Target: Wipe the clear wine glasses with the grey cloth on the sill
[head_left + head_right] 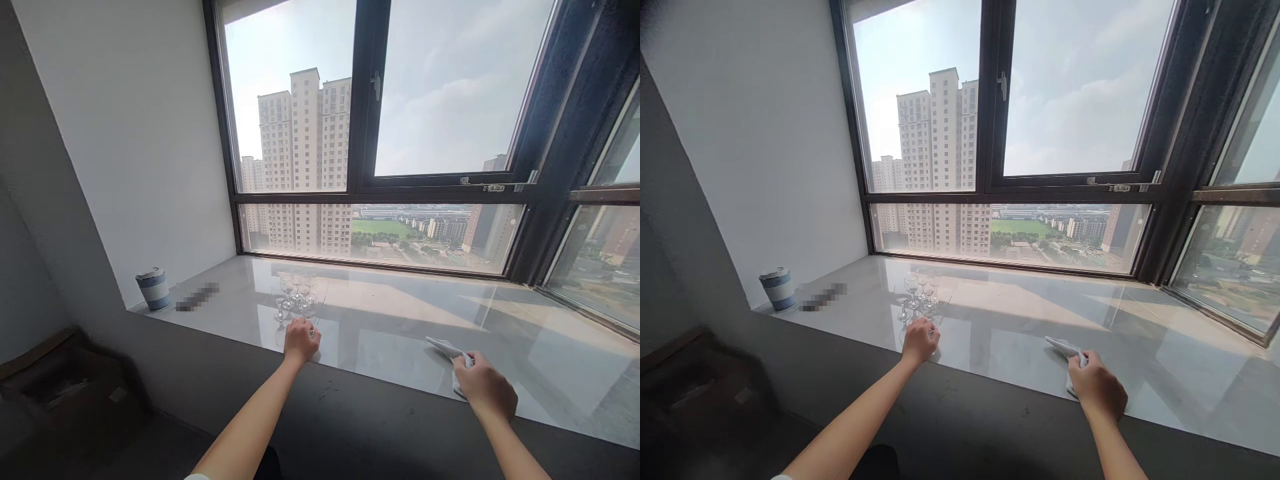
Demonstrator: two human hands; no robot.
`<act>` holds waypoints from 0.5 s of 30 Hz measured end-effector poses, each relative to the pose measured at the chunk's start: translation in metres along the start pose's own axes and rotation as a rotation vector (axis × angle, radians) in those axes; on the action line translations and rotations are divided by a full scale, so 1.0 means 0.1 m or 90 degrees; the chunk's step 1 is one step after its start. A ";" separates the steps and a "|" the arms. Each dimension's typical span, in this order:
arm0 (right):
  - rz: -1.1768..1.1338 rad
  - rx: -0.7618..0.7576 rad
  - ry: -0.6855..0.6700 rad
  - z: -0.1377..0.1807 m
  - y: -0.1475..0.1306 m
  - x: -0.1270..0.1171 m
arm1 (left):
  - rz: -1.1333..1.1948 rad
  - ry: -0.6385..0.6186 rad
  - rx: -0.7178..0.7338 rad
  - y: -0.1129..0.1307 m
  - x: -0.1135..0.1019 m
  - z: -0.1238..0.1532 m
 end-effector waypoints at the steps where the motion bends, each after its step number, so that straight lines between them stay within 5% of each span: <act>1: -0.001 0.002 -0.002 0.00 0.00 0.00 | 0.002 -0.001 -0.001 0.00 0.00 0.00; 15: 0.007 -0.002 0.000 -0.01 0.00 0.01 | 0.000 0.001 0.003 -0.02 0.01 0.00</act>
Point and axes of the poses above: each hand's wrist, its own z-axis away from the middle knuckle, its own x-axis out of the palm, y = z × x, the point moved 9 cm from there along -z, towards the middle knuckle, and after that the axes turned 15 degrees about z, right-handed, at the moved point
